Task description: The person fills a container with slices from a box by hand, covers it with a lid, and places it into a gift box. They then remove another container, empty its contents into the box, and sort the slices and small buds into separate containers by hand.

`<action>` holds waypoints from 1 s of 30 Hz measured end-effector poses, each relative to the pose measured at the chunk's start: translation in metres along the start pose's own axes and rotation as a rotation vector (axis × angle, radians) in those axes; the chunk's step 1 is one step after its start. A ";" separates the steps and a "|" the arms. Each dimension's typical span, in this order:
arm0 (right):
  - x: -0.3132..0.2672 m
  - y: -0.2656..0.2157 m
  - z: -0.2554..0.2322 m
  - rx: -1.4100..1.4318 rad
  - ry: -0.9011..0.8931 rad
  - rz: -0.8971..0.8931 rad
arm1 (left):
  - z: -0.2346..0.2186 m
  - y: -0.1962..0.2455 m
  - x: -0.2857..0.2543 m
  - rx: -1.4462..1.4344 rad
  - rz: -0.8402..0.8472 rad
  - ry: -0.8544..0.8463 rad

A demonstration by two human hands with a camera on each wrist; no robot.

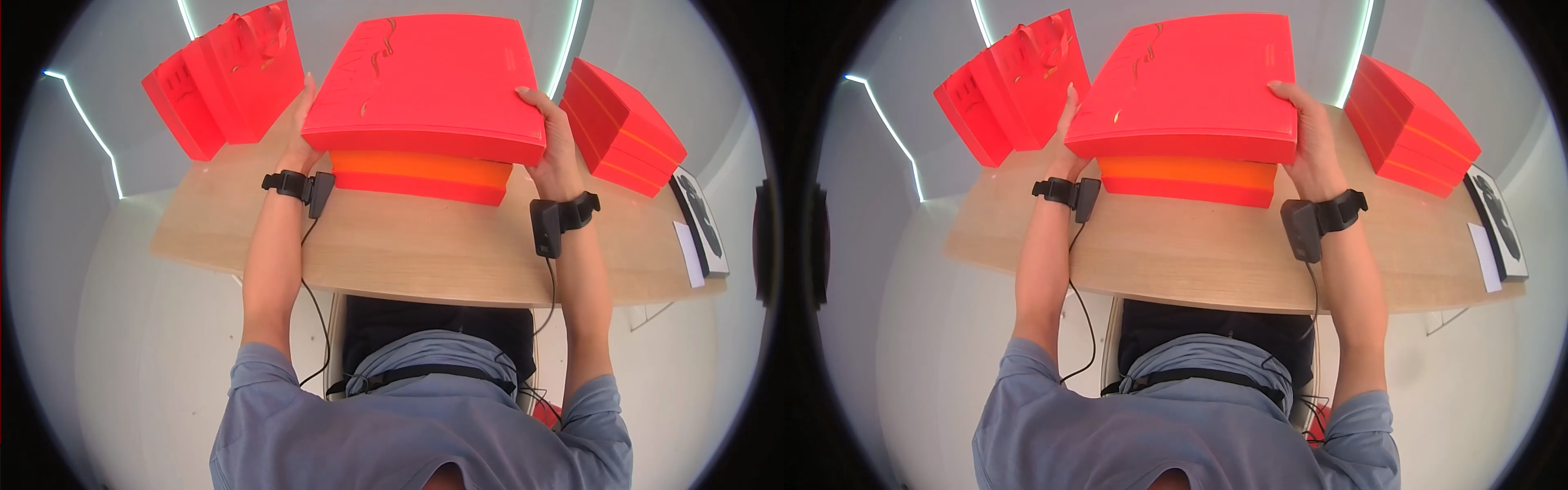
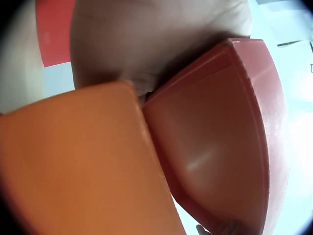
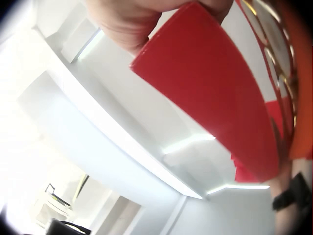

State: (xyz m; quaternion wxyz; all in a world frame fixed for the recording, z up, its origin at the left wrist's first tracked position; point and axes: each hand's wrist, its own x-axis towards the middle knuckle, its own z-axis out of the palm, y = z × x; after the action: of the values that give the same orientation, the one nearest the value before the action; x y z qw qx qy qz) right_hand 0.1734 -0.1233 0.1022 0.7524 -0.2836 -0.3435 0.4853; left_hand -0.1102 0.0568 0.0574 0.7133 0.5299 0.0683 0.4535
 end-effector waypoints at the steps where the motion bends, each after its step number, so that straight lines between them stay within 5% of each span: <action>1: -0.002 -0.003 0.006 -0.013 0.014 -0.006 | 0.001 0.000 -0.001 0.007 0.002 0.009; 6: -0.011 -0.034 0.028 -0.122 -0.021 -0.132 | 0.009 -0.001 -0.002 0.125 0.024 -0.027; 12: -0.055 -0.100 0.068 -0.508 -0.018 -0.482 | -0.015 -0.024 0.015 0.239 0.005 0.047; 16: -0.086 -0.147 0.071 -0.893 0.118 -0.853 | 0.017 -0.009 -0.002 0.790 0.158 0.013; 20: -0.110 -0.169 0.093 -1.330 0.098 -0.661 | 0.056 -0.002 -0.013 1.314 0.348 -0.012; 24: -0.100 -0.148 0.077 -1.530 0.097 -0.749 | 0.083 -0.012 -0.024 1.616 0.563 -0.331; 30: -0.072 -0.128 0.055 -1.861 0.076 -0.451 | 0.088 -0.029 -0.035 1.830 0.564 -0.253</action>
State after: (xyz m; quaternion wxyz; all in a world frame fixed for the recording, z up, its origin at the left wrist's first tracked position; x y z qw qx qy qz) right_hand 0.1777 -0.2320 0.2153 0.3116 -0.7105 -0.6134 -0.1478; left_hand -0.0625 -0.0304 0.0580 -0.1089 0.9225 0.1882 0.3190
